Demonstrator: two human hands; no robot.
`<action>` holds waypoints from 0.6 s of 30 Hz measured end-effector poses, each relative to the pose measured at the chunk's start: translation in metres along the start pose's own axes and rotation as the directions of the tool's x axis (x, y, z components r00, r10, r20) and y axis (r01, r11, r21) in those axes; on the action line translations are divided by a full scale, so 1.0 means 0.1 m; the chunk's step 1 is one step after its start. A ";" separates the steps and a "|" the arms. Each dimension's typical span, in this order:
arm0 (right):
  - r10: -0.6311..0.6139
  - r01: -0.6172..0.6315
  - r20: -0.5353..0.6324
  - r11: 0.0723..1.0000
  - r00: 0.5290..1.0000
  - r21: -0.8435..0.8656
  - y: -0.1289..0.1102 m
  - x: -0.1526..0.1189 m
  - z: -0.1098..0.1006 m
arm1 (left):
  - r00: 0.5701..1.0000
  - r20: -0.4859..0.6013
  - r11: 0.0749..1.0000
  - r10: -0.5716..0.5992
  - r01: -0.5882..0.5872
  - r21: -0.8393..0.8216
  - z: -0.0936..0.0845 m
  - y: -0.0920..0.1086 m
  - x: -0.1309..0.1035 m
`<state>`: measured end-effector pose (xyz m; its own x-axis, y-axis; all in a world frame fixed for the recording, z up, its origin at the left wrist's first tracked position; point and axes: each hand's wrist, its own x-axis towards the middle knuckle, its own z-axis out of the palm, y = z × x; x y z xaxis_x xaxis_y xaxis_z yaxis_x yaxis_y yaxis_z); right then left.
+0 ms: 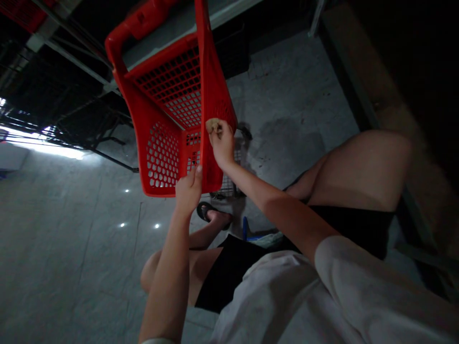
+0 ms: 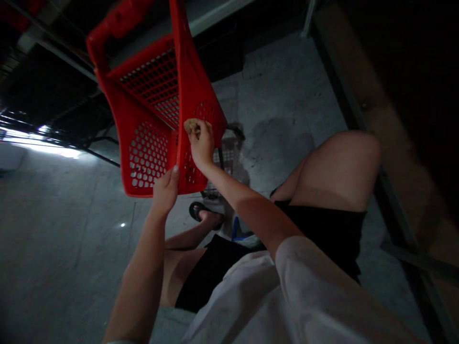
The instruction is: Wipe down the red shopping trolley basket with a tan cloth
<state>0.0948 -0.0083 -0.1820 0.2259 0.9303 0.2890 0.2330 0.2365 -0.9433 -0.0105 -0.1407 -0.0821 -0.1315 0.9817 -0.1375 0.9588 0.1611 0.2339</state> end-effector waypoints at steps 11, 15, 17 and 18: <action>0.253 -0.287 0.163 0.929 0.954 0.233 -0.38 -1.50 0.06 | 0.996 -0.083 0.997 -0.039 0.034 -0.065 -0.01 -0.19 0.45; 0.348 -0.345 0.037 0.899 0.937 0.269 -0.35 -1.31 0.05 | 0.997 -0.077 0.995 -0.002 -0.006 -0.096 -0.01 -0.19 0.31; 0.353 -0.332 -0.018 0.895 0.936 0.299 -0.29 -1.09 0.04 | 0.997 -0.069 0.992 0.028 -0.036 -0.119 0.00 -0.19 0.18; 0.334 -0.308 -0.035 0.899 0.942 0.310 -0.26 -0.93 0.04 | 0.997 -0.060 0.990 0.042 -0.050 -0.132 -0.01 -0.20 0.09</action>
<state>0.0639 -0.1002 -0.1855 0.3241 0.9453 -0.0373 -0.1536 0.0137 -0.9880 -0.0313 -0.1346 -0.0874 -0.1057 0.9920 -0.0696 0.9227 0.1239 0.3651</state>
